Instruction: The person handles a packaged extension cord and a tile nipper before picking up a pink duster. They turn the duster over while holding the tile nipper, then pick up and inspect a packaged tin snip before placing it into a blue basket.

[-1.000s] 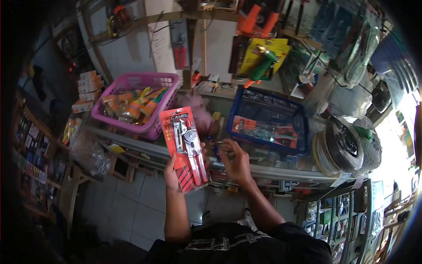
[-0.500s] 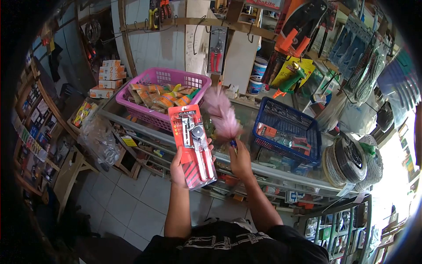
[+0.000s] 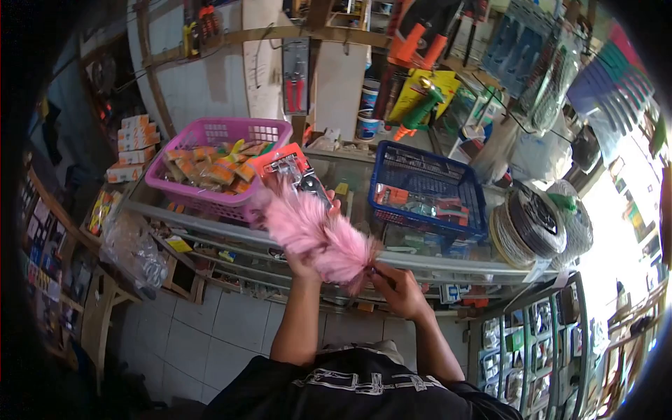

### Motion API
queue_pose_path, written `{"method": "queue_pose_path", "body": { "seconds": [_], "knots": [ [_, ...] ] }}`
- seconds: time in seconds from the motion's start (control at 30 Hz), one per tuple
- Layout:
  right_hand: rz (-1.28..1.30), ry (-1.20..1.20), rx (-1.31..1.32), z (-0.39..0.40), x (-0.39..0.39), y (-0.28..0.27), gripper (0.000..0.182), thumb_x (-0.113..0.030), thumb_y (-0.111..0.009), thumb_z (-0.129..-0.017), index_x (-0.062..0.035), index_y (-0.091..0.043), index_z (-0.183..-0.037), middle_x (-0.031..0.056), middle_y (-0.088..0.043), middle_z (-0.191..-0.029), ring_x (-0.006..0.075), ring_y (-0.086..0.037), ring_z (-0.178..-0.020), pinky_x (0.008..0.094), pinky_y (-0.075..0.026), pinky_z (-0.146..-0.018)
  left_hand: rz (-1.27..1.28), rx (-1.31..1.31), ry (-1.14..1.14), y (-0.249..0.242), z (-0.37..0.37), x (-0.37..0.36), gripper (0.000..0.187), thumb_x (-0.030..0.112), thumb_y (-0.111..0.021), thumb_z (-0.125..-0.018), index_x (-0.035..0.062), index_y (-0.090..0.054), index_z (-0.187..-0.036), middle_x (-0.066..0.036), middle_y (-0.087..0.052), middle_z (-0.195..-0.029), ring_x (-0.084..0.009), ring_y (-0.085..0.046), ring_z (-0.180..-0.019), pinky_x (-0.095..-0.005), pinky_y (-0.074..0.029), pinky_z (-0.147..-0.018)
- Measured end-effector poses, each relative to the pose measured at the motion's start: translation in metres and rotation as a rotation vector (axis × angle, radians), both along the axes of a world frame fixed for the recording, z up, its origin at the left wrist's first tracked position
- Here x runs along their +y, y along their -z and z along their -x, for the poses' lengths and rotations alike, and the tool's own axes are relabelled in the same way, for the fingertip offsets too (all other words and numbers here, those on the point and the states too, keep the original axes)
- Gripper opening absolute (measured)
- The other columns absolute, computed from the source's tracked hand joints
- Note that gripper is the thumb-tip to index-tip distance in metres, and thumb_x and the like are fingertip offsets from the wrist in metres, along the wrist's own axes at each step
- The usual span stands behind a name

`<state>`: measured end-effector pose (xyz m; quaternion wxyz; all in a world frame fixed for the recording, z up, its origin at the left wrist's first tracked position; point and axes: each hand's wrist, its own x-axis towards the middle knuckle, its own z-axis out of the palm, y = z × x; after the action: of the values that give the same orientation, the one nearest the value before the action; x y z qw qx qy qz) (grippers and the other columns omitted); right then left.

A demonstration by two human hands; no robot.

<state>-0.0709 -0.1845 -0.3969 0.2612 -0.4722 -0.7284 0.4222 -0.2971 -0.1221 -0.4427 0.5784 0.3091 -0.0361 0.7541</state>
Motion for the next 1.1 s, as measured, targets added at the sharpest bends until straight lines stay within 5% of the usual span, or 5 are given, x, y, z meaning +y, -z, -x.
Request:
{"method": "queue_pose_path", "body": {
  "seconds": [0.07,0.33,0.7,0.73,1.1],
  "knots": [
    [-0.183,0.139,0.105,0.009,-0.005,0.009,0.039,-0.018,-0.066,-0.104,0.004,-0.066,-0.136,0.0125,-0.071,-0.087,0.011,-0.058,-0.077,0.0325,-0.05,-0.071,0.412,-0.018,-0.159,0.043,-0.012,0.012,0.085,0.055,-0.05,-0.104,-0.0044,-0.03,-0.161,-0.023,-0.05,-0.157,-0.0385,-0.051,-0.143,-0.0529,-0.043,-0.119],
    [-0.054,0.077,0.027,-0.055,-0.002,0.024,0.036,-0.016,-0.071,-0.099,0.0057,-0.071,-0.127,0.0115,-0.073,-0.08,0.0105,-0.061,-0.072,0.0322,-0.052,-0.068,0.027,-0.256,0.266,-0.007,-0.003,0.018,0.065,0.059,-0.051,-0.104,0.0214,-0.048,-0.156,-0.014,-0.048,-0.16,-0.033,-0.053,-0.14,-0.0646,-0.047,-0.108],
    [-0.48,0.306,0.125,0.032,0.011,-0.024,0.035,-0.015,-0.072,-0.097,0.0041,-0.071,-0.127,0.0178,-0.07,-0.08,0.0154,-0.062,-0.067,0.033,-0.052,-0.068,0.319,0.108,0.232,0.016,-0.005,-0.028,0.066,0.044,-0.047,-0.111,-0.0029,-0.038,-0.157,-0.023,-0.06,-0.144,-0.0376,-0.066,-0.122,-0.0506,-0.055,-0.104],
    [-0.436,0.317,0.117,0.035,0.015,-0.031,0.037,-0.018,-0.075,-0.096,0.005,-0.072,-0.125,0.0286,-0.075,-0.104,0.038,-0.078,-0.093,0.0397,-0.058,-0.084,0.286,0.075,0.367,0.016,-0.001,-0.028,0.062,0.044,-0.047,-0.111,-0.004,-0.045,-0.151,-0.025,-0.065,-0.135,-0.0395,-0.071,-0.112,-0.0517,-0.06,-0.092],
    [-0.306,0.305,0.068,0.0,0.027,-0.024,0.034,-0.021,-0.073,-0.098,0.003,-0.072,-0.122,0.0193,-0.072,-0.088,0.0194,-0.067,-0.076,0.0353,-0.054,-0.074,0.241,-0.022,0.329,-0.007,0.036,-0.056,0.054,0.048,-0.052,-0.108,0.0032,-0.055,-0.139,-0.022,-0.067,-0.131,-0.0397,-0.069,-0.119,-0.0599,-0.054,-0.105]
  ]
}}
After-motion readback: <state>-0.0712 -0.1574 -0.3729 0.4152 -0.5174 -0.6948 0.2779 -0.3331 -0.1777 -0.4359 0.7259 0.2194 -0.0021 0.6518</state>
